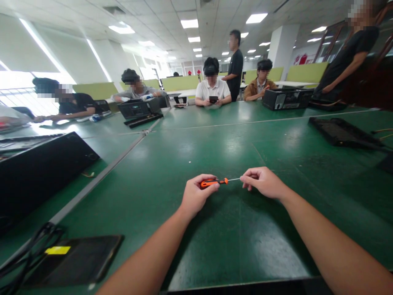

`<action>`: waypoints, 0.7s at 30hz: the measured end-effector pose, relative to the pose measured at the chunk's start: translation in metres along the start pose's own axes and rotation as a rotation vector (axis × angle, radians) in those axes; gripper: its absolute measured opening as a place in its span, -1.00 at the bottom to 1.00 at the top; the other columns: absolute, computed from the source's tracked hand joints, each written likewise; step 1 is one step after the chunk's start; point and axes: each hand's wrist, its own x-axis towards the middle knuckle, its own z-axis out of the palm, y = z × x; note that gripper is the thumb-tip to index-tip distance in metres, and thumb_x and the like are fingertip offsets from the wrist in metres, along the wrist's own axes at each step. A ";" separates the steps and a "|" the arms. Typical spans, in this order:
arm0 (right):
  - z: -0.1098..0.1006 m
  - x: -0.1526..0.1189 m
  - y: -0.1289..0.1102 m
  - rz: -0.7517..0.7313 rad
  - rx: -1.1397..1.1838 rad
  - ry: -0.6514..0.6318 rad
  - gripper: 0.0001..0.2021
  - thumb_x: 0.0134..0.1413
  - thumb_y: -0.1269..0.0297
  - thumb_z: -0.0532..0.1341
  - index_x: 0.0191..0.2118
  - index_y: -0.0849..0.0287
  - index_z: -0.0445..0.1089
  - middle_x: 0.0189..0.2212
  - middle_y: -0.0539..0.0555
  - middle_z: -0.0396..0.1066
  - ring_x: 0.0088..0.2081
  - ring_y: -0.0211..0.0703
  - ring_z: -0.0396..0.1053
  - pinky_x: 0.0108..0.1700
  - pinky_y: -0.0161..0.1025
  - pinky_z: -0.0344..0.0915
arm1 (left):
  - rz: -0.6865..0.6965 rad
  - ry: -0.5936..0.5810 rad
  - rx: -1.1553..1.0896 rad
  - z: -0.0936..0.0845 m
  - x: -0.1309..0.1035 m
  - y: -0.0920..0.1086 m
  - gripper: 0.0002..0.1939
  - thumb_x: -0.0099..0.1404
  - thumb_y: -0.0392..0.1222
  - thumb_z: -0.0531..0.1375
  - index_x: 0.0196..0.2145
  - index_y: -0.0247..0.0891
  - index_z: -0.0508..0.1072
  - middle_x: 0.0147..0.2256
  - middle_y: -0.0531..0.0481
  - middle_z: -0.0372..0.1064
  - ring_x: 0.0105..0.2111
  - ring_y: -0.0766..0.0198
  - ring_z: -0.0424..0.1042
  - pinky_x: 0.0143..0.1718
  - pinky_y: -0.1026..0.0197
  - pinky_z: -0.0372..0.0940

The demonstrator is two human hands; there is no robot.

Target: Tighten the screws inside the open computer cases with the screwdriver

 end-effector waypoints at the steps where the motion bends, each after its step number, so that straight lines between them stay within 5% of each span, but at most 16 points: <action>1: 0.000 0.000 0.000 0.001 -0.007 -0.006 -0.67 0.13 0.02 0.23 -0.43 0.21 0.44 -0.51 0.07 0.49 -0.51 -0.24 0.38 -0.38 -0.27 0.28 | 0.000 0.002 0.003 0.000 0.000 0.000 -0.66 0.01 -0.07 0.42 -0.26 -0.27 0.59 -0.34 -0.06 0.56 -0.40 0.23 0.48 -0.31 0.22 0.36; 17: 0.000 -0.001 0.001 0.022 -0.068 -0.030 -0.65 0.12 -0.01 0.24 -0.50 0.17 0.37 -0.57 0.03 0.46 -0.54 -0.25 0.37 -0.41 -0.30 0.25 | -0.039 -0.175 0.095 0.006 -0.005 0.007 -0.76 0.03 -0.18 0.38 -0.30 -0.29 0.58 -0.31 -0.06 0.56 -0.30 0.20 0.50 -0.16 0.16 0.35; 21: 0.002 -0.001 0.001 0.019 -0.050 -0.031 -0.66 0.09 0.00 0.27 -0.49 0.18 0.39 -0.57 0.03 0.46 -0.54 -0.25 0.36 -0.43 -0.30 0.25 | -0.042 -0.255 0.107 0.010 -0.007 0.006 -0.70 0.05 -0.16 0.37 -0.23 -0.29 0.57 -0.33 -0.04 0.52 -0.36 0.25 0.46 -0.25 0.21 0.34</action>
